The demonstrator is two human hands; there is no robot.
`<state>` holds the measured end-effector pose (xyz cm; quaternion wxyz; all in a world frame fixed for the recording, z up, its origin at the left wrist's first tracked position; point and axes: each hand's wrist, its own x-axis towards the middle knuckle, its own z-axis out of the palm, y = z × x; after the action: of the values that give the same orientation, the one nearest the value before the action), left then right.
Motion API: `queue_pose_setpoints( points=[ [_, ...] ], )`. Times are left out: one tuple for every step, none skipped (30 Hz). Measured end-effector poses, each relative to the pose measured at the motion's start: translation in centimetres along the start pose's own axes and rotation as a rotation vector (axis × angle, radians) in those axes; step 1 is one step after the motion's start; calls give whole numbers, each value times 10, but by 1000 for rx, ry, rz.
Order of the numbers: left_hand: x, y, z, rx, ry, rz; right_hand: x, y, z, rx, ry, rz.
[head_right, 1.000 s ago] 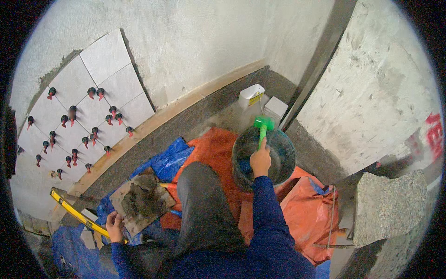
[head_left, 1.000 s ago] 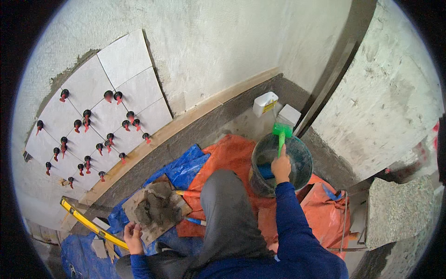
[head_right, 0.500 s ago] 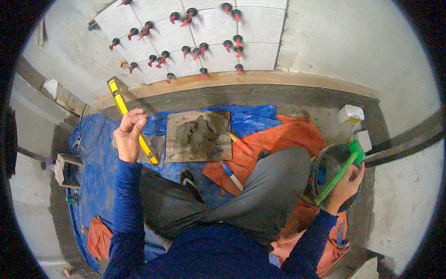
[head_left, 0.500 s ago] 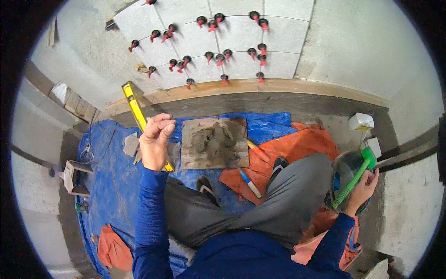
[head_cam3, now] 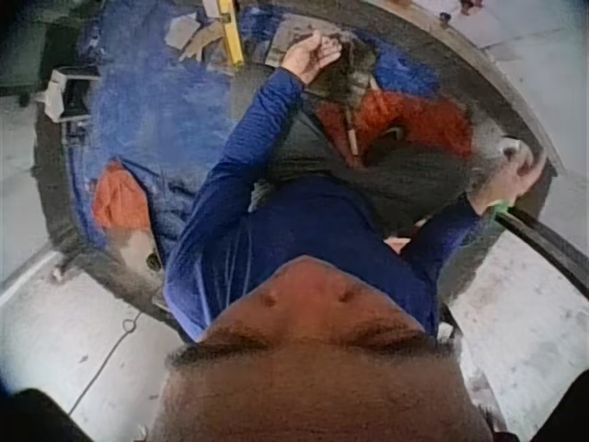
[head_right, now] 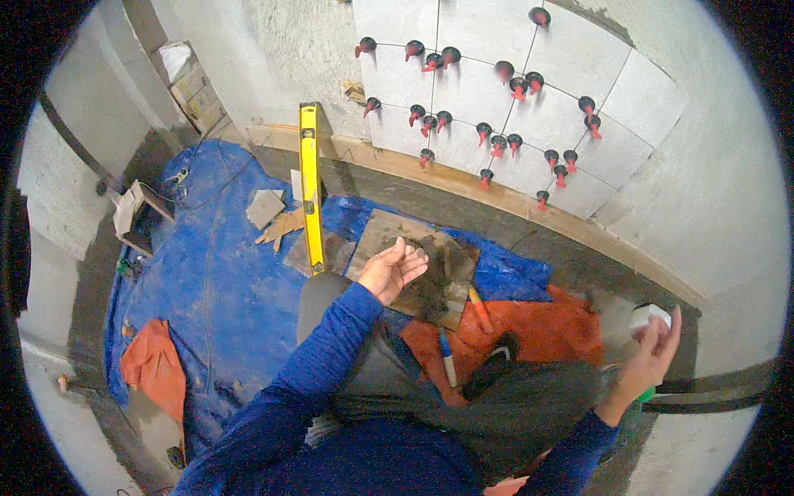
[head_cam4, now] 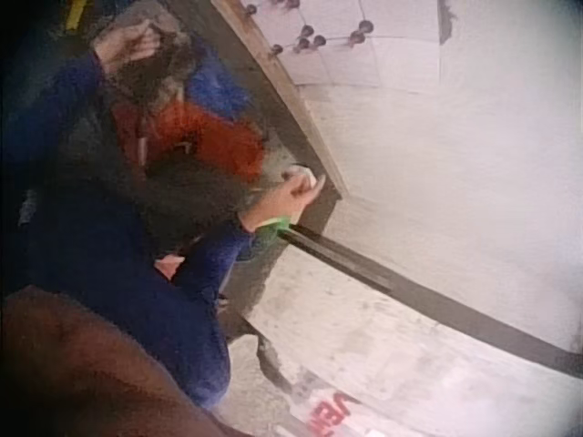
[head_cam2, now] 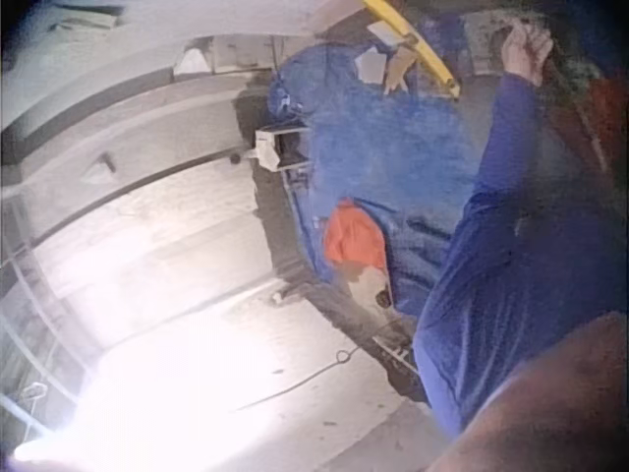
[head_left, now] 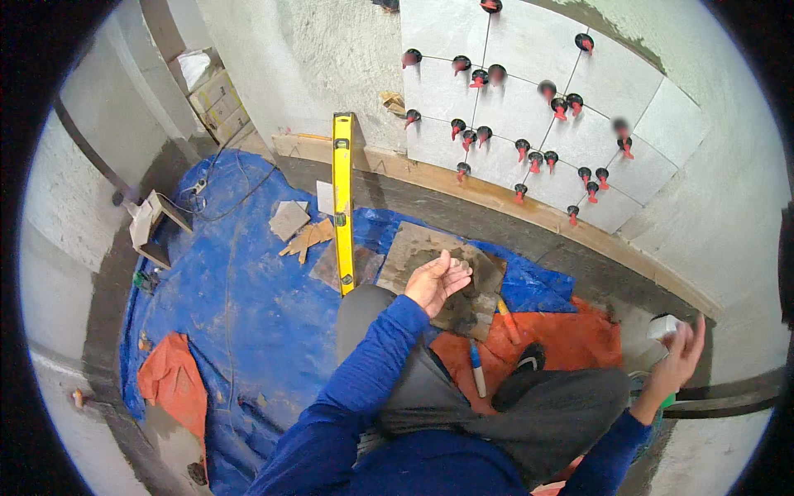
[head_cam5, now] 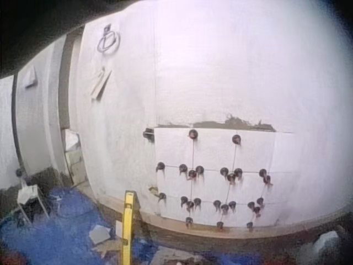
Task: The person applies adhesive to the back of a white ceramic tile using a trowel, then places it onto a wall section where other tiles are already set with leveling clips. They use a rubber mallet to tap the tile into place and a spirit level to check alignment.
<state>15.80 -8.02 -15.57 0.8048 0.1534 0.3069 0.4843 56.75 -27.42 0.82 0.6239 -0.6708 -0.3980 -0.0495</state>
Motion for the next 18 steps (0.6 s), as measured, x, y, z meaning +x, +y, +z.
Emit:
queue_pose_setpoints(
  points=[
    [2, -1, -3, -60, -90, 6, 11, -7, 16, 27, -110, -74],
    [2, 0, -5, -94, -128, -5, 18, -11, 31, 25, -158, -21],
    [2, 3, -5, -125, -170, -3, 23, -10, 53, 39, -241, -11],
    [0, 5, -5, -131, -166, -15, 25, -6, 73, 100, -351, -23],
    [-2, 6, -4, -125, -126, -41, 24, 0, 90, 20, -394, 34],
    [-4, 6, -3, -126, -114, -45, 21, 7, 107, 18, -480, 60],
    [-5, 6, -2, -117, -96, -58, 11, 16, 122, -91, -538, 64],
    [-6, 5, -3, -114, -95, -46, -2, 24, 132, -165, -607, 59],
    [-6, 5, -6, -117, -110, -29, -8, 29, 137, -274, -678, 124],
    [-6, 5, -11, -107, -120, -25, -10, 32, 139, -256, -718, -1],
    [-6, 5, -17, -79, -109, -32, -15, 33, 141, -272, -755, -49],
    [-5, 5, -22, -37, -117, -6, -18, 31, 143, -324, -786, -37],
    [-5, 5, -29, -34, -104, -11, -20, 28, 145, -204, -779, -23],
    [-5, 5, -35, -50, -175, 12, -17, 24, 147, -126, -759, 86],
    [-2, 7, -39, -55, -225, -3, -15, 19, 145, -169, -755, 80],
    [-2, 6, -42, -10, -221, 14, -11, 14, 142, -210, -707, 52],
    [1, 9, -42, 85, -257, 16, -7, 11, 131, -233, -637, -73],
    [0, 8, -37, 126, -275, 33, -2, 10, 119, -180, -514, -77]
  ],
)
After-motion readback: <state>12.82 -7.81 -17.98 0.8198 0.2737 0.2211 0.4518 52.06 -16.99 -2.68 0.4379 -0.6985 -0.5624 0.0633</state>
